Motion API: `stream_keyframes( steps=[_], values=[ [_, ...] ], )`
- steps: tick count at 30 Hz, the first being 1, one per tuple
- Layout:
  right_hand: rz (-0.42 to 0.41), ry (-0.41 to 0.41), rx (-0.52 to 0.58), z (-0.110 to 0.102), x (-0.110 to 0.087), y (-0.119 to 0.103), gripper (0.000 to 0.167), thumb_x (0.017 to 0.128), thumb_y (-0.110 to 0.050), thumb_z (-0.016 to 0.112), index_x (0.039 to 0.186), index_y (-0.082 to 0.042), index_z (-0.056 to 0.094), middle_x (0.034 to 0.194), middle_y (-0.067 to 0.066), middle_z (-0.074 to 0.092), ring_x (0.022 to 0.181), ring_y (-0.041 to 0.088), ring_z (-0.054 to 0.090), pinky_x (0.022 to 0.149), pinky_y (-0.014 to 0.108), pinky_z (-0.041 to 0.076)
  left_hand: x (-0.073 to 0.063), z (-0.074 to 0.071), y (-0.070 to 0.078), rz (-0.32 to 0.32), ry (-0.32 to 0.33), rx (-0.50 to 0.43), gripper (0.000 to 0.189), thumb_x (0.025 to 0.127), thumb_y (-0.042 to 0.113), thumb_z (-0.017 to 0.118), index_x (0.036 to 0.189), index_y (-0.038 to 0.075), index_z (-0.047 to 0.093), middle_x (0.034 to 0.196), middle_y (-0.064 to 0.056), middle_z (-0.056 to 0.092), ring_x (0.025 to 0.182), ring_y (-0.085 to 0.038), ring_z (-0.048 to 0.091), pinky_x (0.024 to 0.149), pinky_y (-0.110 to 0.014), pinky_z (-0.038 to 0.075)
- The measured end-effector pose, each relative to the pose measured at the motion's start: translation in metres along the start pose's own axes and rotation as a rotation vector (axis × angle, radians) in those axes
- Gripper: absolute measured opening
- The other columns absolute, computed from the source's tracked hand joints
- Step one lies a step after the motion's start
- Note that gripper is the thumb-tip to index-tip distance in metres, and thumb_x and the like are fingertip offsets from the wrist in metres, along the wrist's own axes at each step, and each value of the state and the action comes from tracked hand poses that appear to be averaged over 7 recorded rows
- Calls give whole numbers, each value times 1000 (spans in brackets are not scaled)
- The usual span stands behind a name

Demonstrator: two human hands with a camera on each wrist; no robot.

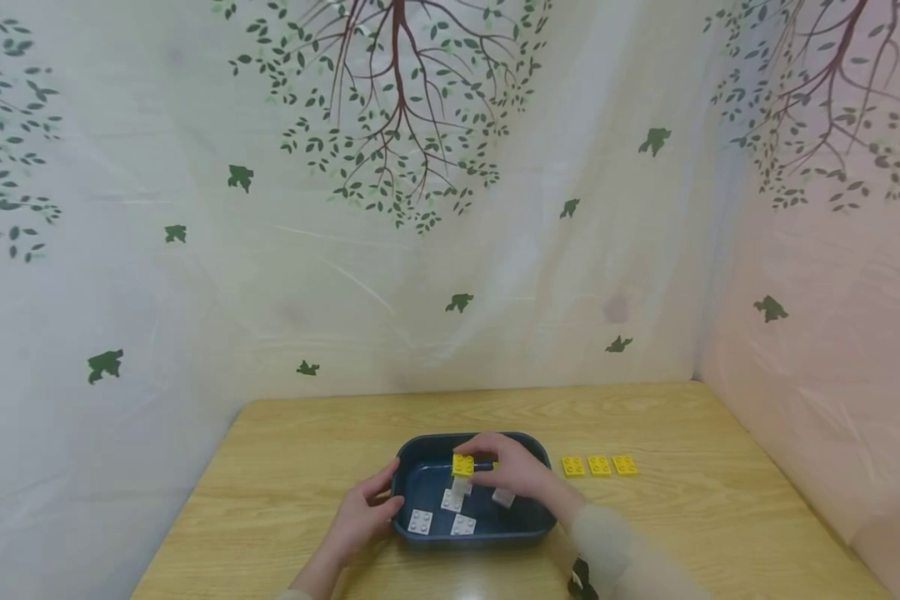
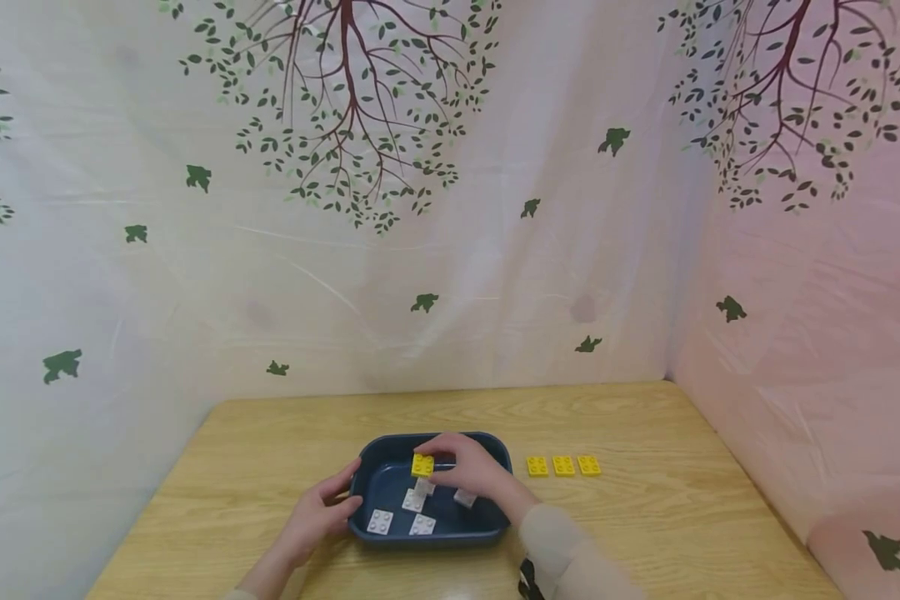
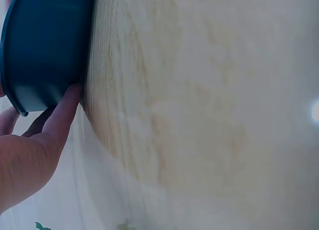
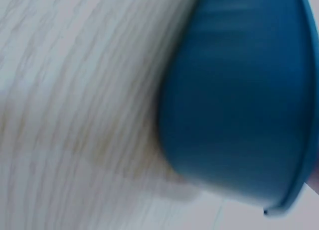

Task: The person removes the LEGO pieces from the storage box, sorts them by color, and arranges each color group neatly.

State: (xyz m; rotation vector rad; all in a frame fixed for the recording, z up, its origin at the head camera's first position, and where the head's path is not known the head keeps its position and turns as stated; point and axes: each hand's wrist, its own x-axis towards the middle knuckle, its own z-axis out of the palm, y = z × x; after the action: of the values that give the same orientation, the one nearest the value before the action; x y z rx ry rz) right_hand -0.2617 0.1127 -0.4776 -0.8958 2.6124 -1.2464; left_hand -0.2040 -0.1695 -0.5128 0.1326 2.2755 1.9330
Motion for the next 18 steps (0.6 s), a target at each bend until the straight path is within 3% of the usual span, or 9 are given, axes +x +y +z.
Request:
stream_keyframes(
  steps=[10, 18],
  values=[
    [21, 31, 42, -35, -24, 9, 39, 90, -17, 73, 129, -19, 65, 130, 1, 62, 119, 25, 56, 104, 51, 45, 0, 1, -1, 12, 7, 29, 62, 92, 4, 66, 149, 9, 44, 147, -33, 39, 123, -50, 51, 84, -42, 59],
    [10, 62, 51, -61, -45, 21, 41, 92, -19, 71, 131, -11, 63, 132, 7, 61, 118, 29, 57, 103, 51, 46, 1, 0, -3, 16, 8, 26, 62, 92, 5, 66, 149, 10, 44, 147, -33, 39, 123, -50, 50, 84, -42, 59]
  ],
)
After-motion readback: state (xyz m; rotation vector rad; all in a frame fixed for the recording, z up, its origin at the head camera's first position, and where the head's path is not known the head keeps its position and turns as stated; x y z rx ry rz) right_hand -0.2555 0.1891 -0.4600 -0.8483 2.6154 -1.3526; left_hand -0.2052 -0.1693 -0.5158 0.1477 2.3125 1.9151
